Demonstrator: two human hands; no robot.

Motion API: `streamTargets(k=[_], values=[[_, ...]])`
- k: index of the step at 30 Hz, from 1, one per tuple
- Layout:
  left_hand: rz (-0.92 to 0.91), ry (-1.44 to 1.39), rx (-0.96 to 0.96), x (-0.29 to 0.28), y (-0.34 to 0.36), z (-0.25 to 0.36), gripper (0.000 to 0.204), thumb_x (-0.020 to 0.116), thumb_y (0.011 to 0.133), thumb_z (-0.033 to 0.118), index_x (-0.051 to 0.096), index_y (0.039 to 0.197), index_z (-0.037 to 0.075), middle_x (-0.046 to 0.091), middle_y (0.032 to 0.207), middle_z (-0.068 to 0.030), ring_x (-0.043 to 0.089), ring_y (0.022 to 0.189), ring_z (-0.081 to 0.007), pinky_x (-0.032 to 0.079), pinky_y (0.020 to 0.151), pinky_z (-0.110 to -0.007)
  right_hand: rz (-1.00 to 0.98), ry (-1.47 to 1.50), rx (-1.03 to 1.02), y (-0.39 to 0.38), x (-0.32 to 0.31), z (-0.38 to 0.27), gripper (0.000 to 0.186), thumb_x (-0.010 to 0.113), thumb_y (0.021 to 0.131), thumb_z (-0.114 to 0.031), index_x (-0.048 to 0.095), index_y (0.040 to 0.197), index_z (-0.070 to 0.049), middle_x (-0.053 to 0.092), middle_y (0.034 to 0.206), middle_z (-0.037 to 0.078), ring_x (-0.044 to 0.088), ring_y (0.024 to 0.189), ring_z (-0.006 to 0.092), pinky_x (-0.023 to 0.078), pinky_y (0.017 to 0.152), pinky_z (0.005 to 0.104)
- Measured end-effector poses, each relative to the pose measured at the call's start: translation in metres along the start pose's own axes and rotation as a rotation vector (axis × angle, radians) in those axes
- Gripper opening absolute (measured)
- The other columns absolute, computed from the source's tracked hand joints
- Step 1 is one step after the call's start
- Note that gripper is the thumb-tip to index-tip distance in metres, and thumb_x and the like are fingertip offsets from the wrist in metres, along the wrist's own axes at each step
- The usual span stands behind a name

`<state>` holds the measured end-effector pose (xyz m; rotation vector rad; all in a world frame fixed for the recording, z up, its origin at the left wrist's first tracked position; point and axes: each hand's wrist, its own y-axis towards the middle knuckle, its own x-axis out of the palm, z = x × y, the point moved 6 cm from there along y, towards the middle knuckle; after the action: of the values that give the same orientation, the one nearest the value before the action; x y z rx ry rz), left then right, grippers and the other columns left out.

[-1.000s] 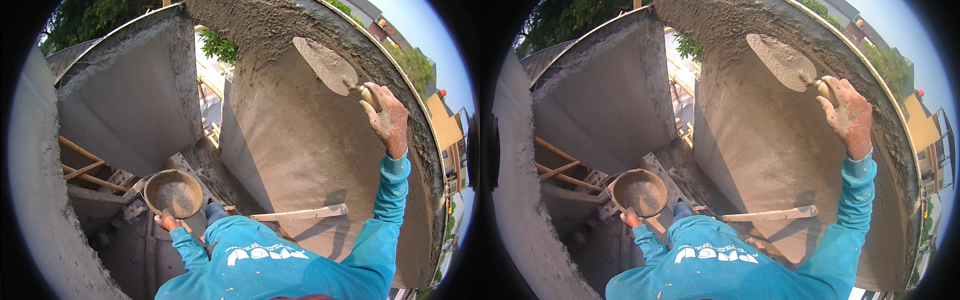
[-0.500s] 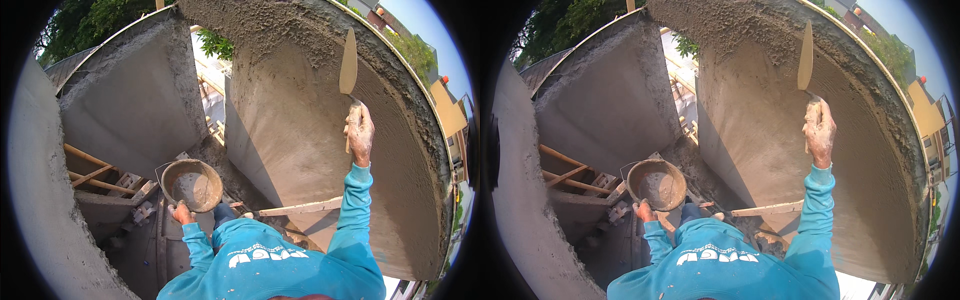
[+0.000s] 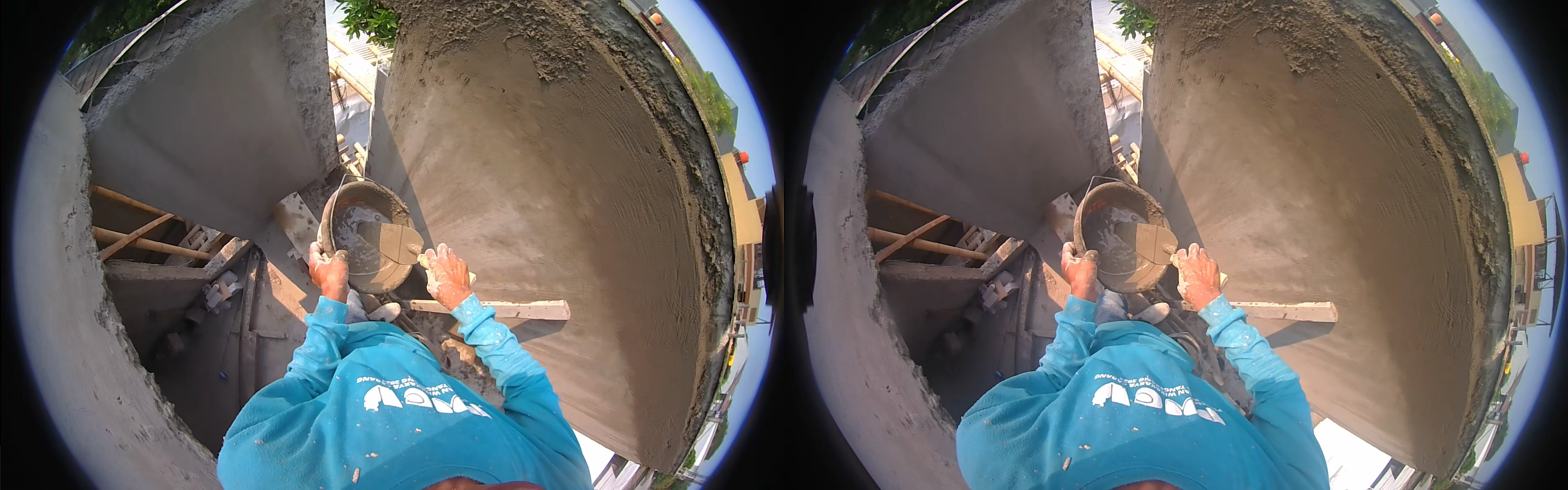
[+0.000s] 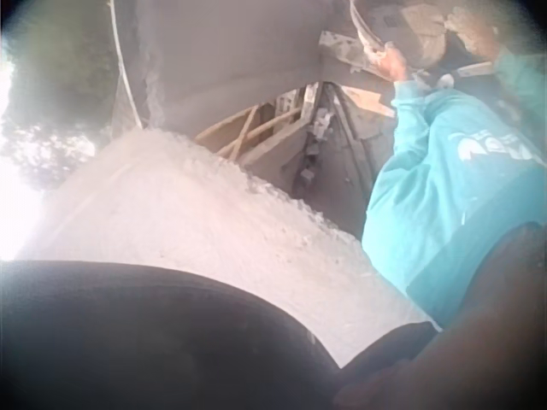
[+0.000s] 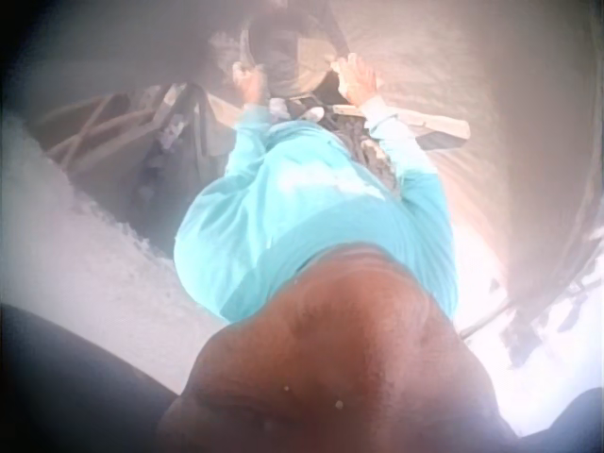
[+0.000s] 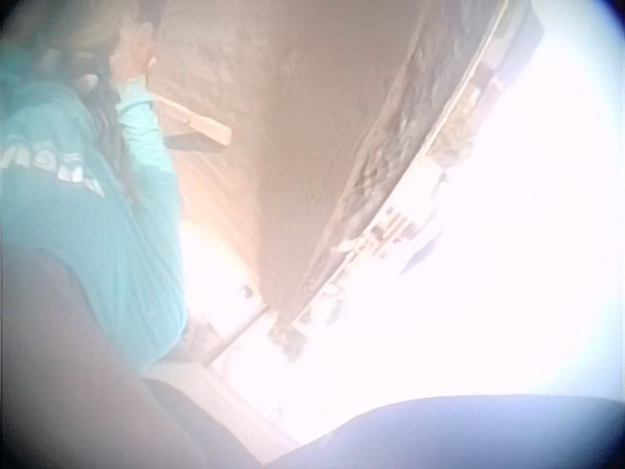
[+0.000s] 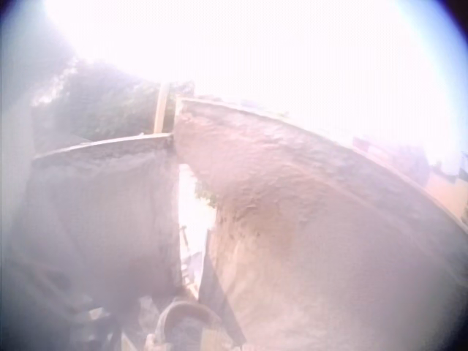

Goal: The person scoops wet plaster from a bucket with a trowel and applies it to a curved concrete wall. They then use a long straightedge to smooth and level the applied plaster along the wall surface.

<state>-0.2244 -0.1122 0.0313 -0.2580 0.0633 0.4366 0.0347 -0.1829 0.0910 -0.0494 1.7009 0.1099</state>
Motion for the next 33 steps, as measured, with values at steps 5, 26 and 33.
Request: streamTargets(k=[5,26,33], values=[[-0.017,-0.047,-0.083,0.015,-0.005,0.014,0.026,0.062,0.07,-0.007,0.056,0.091,0.006,0.055,0.076,0.0024,0.047,0.064,-0.0066,0.04,0.056,-0.024,-0.05,0.217,-0.029,-0.001,0.002,-0.011,0.03,0.063,0.081,-0.018,0.059,0.111,-0.013,0.063,0.096,0.014,0.063,0.089,0.0356,0.051,0.072,0.0485],[0.42,-0.34,-0.166,-0.127,0.051,-0.039,0.042,0.065,0.073,-0.009,0.052,0.112,-0.001,0.061,0.098,-0.0065,0.057,0.084,-0.015,0.047,0.074,-0.027,0.27,0.576,0.273,0.216,-0.292,0.132,0.033,0.059,0.099,-0.036,0.066,0.111,-0.005,0.06,0.075,0.001,0.054,0.057,0.0089,0.046,0.051,0.0265],[0.809,-0.079,-0.329,-0.223,0.03,-0.062,0.038,0.068,0.076,-0.001,0.057,0.112,0.003,0.064,0.098,-0.0091,0.059,0.083,-0.0189,0.048,0.074,-0.032,0.232,0.371,0.137,0.215,-0.289,0.134,0.031,0.063,0.096,-0.03,0.066,0.117,-0.007,0.062,0.081,0.001,0.059,0.068,0.0096,0.049,0.057,0.0284]])
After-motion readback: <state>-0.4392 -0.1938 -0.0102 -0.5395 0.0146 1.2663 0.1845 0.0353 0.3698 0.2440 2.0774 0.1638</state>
